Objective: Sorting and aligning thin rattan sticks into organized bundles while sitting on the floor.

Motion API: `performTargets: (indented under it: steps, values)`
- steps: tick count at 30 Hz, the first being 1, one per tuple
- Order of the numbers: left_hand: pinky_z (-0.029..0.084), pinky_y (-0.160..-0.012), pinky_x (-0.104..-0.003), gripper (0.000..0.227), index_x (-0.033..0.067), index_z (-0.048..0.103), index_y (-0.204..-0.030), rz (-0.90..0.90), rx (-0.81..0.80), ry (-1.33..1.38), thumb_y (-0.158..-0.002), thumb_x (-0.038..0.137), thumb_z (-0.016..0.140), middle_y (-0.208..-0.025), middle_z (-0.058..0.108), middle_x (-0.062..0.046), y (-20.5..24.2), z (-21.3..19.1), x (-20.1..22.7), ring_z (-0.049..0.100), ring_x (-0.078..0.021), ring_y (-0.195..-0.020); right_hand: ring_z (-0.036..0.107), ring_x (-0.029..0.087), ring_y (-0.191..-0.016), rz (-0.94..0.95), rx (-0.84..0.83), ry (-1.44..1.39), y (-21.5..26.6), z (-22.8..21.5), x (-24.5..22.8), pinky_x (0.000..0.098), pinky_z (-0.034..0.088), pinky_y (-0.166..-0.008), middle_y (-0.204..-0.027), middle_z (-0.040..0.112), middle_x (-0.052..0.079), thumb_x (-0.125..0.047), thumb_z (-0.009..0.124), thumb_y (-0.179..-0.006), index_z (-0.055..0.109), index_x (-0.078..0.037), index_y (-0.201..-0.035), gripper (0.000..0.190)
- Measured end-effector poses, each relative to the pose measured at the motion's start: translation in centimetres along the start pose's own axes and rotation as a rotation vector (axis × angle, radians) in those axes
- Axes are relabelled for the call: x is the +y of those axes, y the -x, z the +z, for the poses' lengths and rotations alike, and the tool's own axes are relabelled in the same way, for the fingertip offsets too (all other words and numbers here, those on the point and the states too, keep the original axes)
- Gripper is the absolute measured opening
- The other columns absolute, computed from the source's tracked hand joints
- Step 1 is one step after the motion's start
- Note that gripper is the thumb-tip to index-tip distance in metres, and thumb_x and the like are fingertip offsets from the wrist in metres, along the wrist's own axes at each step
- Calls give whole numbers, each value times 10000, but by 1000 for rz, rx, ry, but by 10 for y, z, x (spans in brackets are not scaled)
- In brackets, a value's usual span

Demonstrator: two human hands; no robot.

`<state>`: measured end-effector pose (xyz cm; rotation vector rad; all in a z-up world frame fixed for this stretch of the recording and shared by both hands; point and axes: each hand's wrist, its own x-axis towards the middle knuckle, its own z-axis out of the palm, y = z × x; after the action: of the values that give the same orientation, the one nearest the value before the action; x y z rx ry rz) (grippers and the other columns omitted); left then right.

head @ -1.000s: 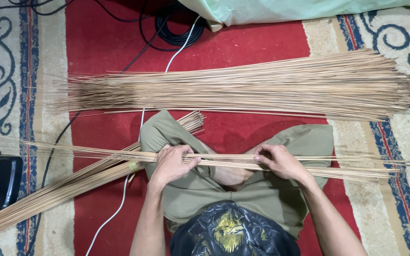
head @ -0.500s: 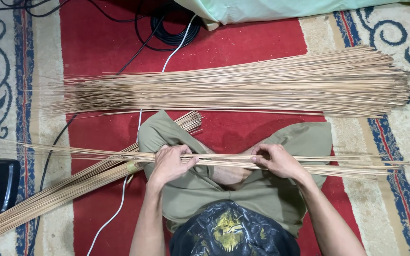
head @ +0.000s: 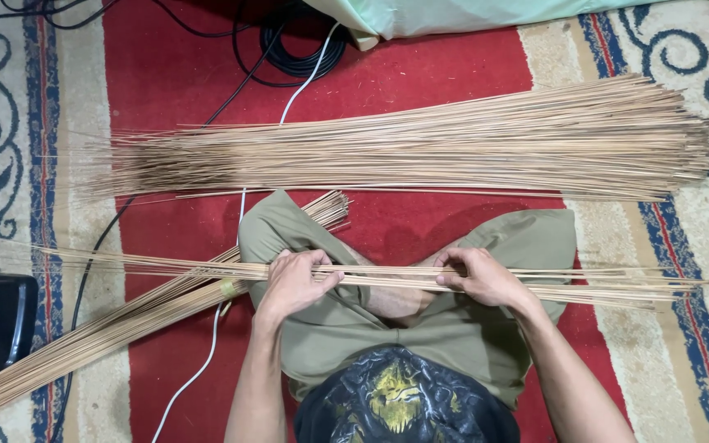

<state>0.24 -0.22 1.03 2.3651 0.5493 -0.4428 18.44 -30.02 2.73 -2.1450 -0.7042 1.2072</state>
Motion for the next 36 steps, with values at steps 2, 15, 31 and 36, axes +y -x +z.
performTargets:
  steps: [2, 15, 31, 36]
  values:
    - [478, -851, -422, 372, 174, 742, -858, 2, 4, 0, -799, 541, 711, -851, 757, -129, 2, -3, 2, 683, -387, -882, 741, 362, -1049, -7, 0, 0, 0, 0, -1, 484, 519, -965, -982, 828, 140, -202, 775, -852, 754, -92, -1033, 213]
    - [506, -810, -381, 302, 170, 705, -908, 208, 214, -63, -877, 469, 677, -839, 759, -103, 53, -27, 42, 739, -323, -836, 760, 380, -969, -157, 91, 39, 45, -14, -21, 486, 553, -896, -905, 812, 167, -163, 714, -895, 723, -78, -990, 128]
    - [498, -672, -342, 215, 188, 677, -902, 521, 397, -185, -934, 401, 678, -724, 713, -28, 37, -65, 84, 735, -246, -714, 710, 374, -903, -325, 87, 247, 69, -60, -29, 480, 582, -803, -900, 648, 110, -266, 512, -1042, 608, -119, -989, 183]
    - [501, -659, -396, 221, 182, 671, -907, 520, 312, -230, -937, 401, 664, -769, 735, -81, -17, -49, 75, 736, -302, -721, 682, 431, -1009, -286, -29, 183, 31, -63, -1, 528, 566, -844, -935, 626, 148, -273, 441, -1072, 586, -81, -1025, 245]
